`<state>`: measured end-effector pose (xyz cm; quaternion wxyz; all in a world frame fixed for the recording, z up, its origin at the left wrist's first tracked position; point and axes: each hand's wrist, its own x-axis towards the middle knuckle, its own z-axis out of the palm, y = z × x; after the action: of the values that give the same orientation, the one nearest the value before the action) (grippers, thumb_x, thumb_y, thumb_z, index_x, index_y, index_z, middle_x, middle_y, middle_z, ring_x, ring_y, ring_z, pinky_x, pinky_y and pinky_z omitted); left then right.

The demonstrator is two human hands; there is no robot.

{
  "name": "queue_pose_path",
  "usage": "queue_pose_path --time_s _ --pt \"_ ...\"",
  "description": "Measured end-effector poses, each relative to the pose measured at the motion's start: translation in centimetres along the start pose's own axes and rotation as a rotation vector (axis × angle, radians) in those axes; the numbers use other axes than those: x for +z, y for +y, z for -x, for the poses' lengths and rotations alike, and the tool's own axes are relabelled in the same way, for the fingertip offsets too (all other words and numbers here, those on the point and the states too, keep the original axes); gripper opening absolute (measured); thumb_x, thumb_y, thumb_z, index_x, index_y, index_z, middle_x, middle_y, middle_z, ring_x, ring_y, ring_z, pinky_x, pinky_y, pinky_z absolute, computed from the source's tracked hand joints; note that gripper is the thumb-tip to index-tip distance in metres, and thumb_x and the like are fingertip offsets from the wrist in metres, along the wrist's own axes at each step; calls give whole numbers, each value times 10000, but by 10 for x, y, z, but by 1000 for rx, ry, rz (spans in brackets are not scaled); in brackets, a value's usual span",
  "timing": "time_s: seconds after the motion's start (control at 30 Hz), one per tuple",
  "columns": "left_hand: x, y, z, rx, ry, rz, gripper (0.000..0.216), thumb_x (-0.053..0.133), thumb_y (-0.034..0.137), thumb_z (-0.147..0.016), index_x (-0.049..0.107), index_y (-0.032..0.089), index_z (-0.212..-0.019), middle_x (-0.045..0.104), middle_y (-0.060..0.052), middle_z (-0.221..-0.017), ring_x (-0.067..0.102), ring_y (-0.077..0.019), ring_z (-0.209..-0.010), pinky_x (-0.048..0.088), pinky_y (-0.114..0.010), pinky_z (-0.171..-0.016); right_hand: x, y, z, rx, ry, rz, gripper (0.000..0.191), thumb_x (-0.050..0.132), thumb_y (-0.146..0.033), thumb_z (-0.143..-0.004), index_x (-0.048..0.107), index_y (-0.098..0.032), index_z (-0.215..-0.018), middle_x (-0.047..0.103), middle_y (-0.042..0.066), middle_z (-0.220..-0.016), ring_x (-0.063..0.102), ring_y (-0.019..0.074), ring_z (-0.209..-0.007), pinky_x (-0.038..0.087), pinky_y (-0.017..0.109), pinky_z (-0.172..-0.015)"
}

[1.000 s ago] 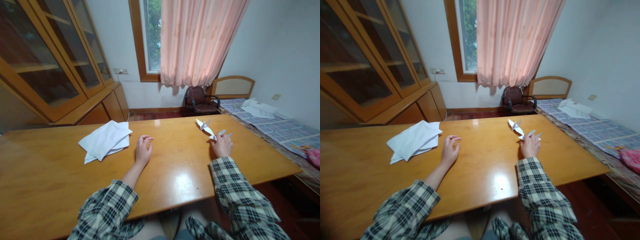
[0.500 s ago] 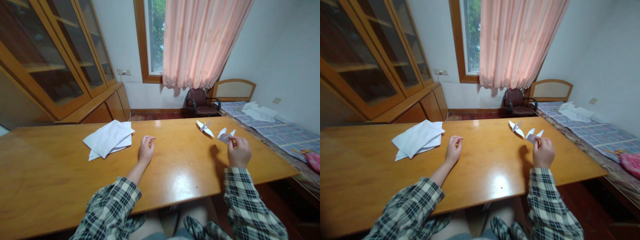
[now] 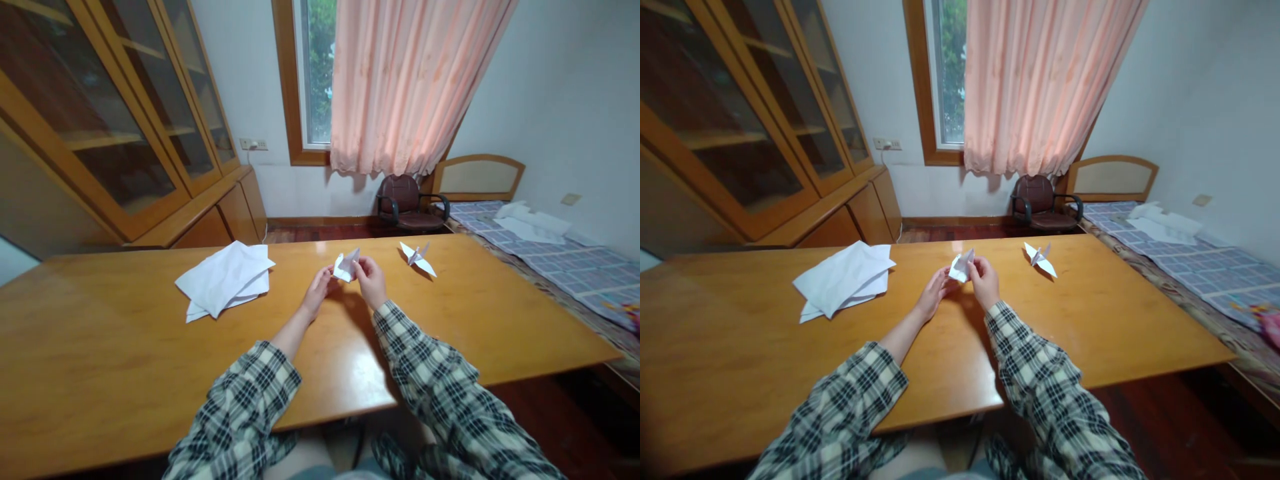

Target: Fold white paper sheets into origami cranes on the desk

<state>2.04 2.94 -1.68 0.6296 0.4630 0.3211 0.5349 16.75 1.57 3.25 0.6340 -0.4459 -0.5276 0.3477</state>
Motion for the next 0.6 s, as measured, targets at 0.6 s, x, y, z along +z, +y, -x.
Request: queue_pose_path --time_s 0.6 --pt "-13 -17 -11 122 95 -330 304 687 333 -736 630 145 -967 680 -63 -919 634 -169 -817 503 -299 -772 6 50 2 375 -84 -327 414 727 -532 -651 597 -194 -851 589 -25 -690 449 81 -519 355 202 -452"
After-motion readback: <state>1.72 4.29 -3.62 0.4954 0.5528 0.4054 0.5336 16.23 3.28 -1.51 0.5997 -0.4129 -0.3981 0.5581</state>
